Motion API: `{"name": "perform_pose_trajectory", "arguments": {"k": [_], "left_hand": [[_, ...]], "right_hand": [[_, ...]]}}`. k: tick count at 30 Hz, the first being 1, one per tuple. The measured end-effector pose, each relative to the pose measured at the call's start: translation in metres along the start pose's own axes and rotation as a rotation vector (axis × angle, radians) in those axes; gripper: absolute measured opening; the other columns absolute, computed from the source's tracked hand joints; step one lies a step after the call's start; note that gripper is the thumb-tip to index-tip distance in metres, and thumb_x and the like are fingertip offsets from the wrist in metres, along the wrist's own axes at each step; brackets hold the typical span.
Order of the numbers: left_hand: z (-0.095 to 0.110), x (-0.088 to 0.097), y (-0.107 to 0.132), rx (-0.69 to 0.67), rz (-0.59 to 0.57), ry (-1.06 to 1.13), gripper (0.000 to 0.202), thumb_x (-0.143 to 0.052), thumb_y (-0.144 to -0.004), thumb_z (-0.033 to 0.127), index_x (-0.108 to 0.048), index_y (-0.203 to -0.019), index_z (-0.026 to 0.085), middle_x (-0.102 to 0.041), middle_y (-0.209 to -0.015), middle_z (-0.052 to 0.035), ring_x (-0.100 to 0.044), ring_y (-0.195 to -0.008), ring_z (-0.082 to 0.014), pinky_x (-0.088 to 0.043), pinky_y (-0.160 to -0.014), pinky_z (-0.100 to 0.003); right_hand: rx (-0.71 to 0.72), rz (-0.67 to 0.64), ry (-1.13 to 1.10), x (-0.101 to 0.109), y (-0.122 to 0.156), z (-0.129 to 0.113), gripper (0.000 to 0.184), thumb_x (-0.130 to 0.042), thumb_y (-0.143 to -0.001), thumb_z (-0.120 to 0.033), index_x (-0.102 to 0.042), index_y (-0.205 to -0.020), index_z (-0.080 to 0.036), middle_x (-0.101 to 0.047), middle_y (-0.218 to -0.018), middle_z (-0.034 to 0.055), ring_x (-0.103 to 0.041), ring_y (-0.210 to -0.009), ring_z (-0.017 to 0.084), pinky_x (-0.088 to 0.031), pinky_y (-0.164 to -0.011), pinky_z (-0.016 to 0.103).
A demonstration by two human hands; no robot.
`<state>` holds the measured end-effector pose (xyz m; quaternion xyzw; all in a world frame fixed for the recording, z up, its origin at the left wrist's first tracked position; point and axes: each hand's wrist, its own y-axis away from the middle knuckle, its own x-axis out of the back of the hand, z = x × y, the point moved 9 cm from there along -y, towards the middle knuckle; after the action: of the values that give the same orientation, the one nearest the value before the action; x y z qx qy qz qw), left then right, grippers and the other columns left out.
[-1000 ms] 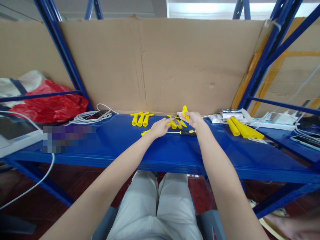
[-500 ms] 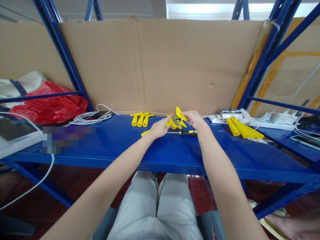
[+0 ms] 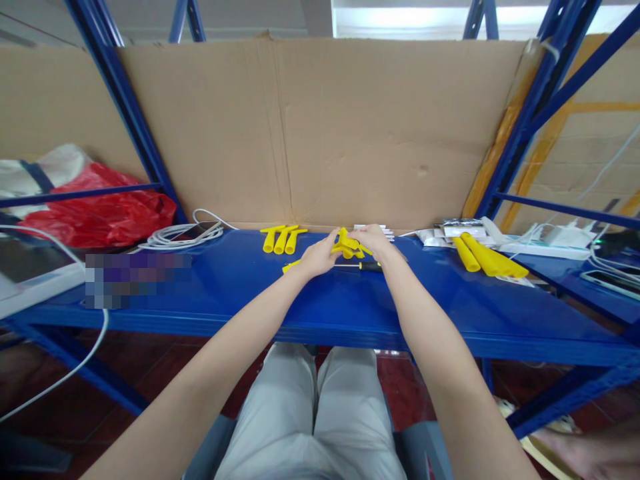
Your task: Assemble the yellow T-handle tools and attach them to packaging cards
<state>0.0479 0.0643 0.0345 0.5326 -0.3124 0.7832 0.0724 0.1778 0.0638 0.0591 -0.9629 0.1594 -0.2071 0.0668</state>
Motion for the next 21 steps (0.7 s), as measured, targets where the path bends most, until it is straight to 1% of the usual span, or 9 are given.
{"name": "perform_pose_trajectory", "arguments": {"k": [6,11,16,21], "left_hand": [[0.000,0.000,0.000,-0.001,0.003,0.003,0.062,-0.051,-0.092,0.025,-0.027,-0.149,0.023,-0.054,-0.139,-0.0081,-0.053,-0.126,-0.0216,-0.043,-0.100,-0.032],[-0.001,-0.001,-0.001,-0.010,0.005,0.006,0.061,-0.052,-0.091,0.025,-0.028,-0.148,0.022,-0.056,-0.137,-0.0092,-0.054,-0.125,-0.0217,-0.043,-0.099,-0.032],[0.000,0.001,0.000,-0.007,0.009,0.013,0.057,-0.052,-0.091,0.024,-0.031,-0.144,0.022,-0.058,-0.134,-0.0096,-0.056,-0.122,-0.0230,-0.045,-0.097,-0.034],[0.002,0.004,0.002,-0.008,0.015,0.010,0.049,-0.053,-0.091,0.022,-0.037,-0.137,0.021,-0.062,-0.127,-0.0106,-0.060,-0.117,-0.0237,-0.048,-0.093,-0.035]], "right_hand": [[0.014,-0.010,0.011,-0.003,-0.001,0.002,0.016,-0.072,-0.067,-0.012,-0.061,-0.055,-0.012,-0.057,-0.054,-0.0002,-0.048,-0.051,0.008,-0.037,-0.051,0.019],[0.020,0.013,0.047,-0.003,-0.005,0.006,0.016,-0.075,-0.065,-0.015,-0.063,-0.055,-0.012,-0.060,-0.056,0.0007,-0.051,-0.054,0.009,-0.038,-0.052,0.020],[0.030,0.027,0.072,-0.004,-0.009,0.008,0.019,-0.076,-0.064,-0.018,-0.062,-0.053,-0.013,-0.057,-0.054,0.0001,-0.049,-0.052,0.009,-0.037,-0.050,0.020],[0.104,0.032,0.131,-0.003,-0.010,0.003,0.027,-0.077,-0.064,-0.027,-0.057,-0.049,-0.014,-0.050,-0.048,-0.0022,-0.043,-0.048,0.008,-0.033,-0.047,0.021]]}}
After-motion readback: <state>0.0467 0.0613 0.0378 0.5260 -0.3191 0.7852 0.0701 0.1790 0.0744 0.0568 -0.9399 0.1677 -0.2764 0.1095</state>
